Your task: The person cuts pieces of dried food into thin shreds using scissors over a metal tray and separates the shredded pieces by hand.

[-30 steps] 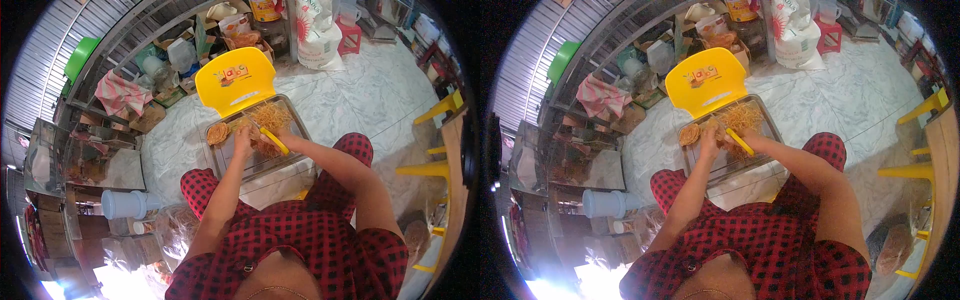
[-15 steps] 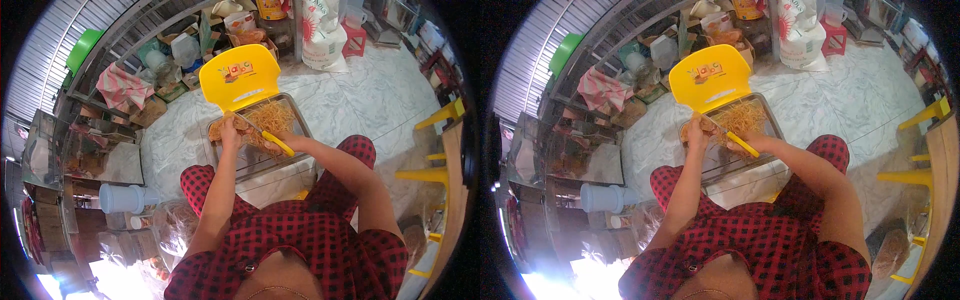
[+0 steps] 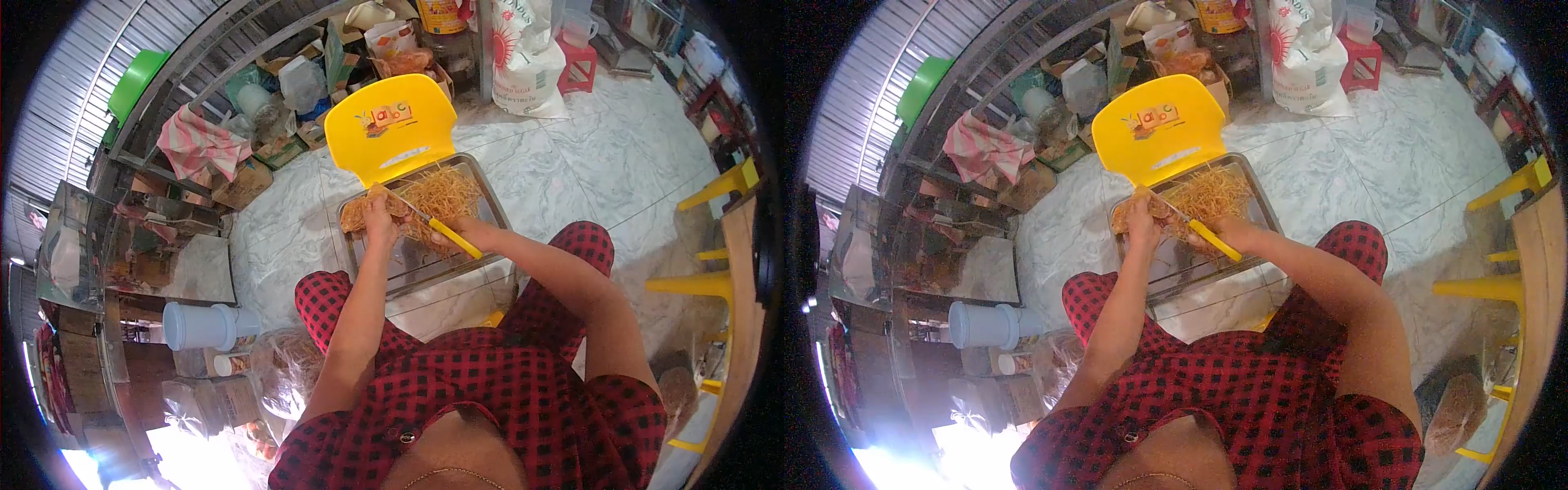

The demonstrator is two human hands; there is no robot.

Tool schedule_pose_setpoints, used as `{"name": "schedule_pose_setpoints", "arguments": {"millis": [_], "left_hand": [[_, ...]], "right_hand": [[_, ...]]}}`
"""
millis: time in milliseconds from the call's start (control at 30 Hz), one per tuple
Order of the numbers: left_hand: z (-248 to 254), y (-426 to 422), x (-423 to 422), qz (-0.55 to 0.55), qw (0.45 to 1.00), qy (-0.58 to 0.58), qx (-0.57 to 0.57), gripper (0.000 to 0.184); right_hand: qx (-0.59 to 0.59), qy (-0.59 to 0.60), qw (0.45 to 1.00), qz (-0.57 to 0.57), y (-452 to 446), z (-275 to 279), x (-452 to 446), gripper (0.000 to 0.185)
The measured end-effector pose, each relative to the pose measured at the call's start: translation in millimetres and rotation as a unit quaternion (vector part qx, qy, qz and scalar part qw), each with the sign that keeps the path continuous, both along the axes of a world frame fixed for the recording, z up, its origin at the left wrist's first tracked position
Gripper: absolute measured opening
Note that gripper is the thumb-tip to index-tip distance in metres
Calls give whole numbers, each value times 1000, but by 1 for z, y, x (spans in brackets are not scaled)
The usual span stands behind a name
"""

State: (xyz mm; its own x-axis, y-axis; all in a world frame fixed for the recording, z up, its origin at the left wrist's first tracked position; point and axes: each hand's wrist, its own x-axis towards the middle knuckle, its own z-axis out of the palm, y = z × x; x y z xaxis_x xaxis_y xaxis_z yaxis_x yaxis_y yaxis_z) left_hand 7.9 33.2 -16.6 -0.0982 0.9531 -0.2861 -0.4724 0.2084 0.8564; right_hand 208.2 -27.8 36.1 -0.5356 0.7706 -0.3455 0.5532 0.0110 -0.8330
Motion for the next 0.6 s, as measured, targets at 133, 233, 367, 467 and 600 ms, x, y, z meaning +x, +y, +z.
{"name": "schedule_pose_setpoints", "arguments": {"millis": [133,233,367,467,600], "left_hand": [[-6,3,-1,-3,1000,-7,17,20],[-3,3,-2,-4,1000,-7,17,21],[1,0,-2,-13,999,-3,30,20],[-7,4,-7,-25,999,-10,44,18],[-14,5,-5,-40,998,-17,37,15]], "right_hand": [[-53,23,998,-38,3,-6,2,61],[74,45,996,-13,11,-32,0,55],[5,43,999,1,4,-5,2,57],[55,55,997,19,9,-32,2,60],[162,45,986,8,12,-56,0,61]]}}
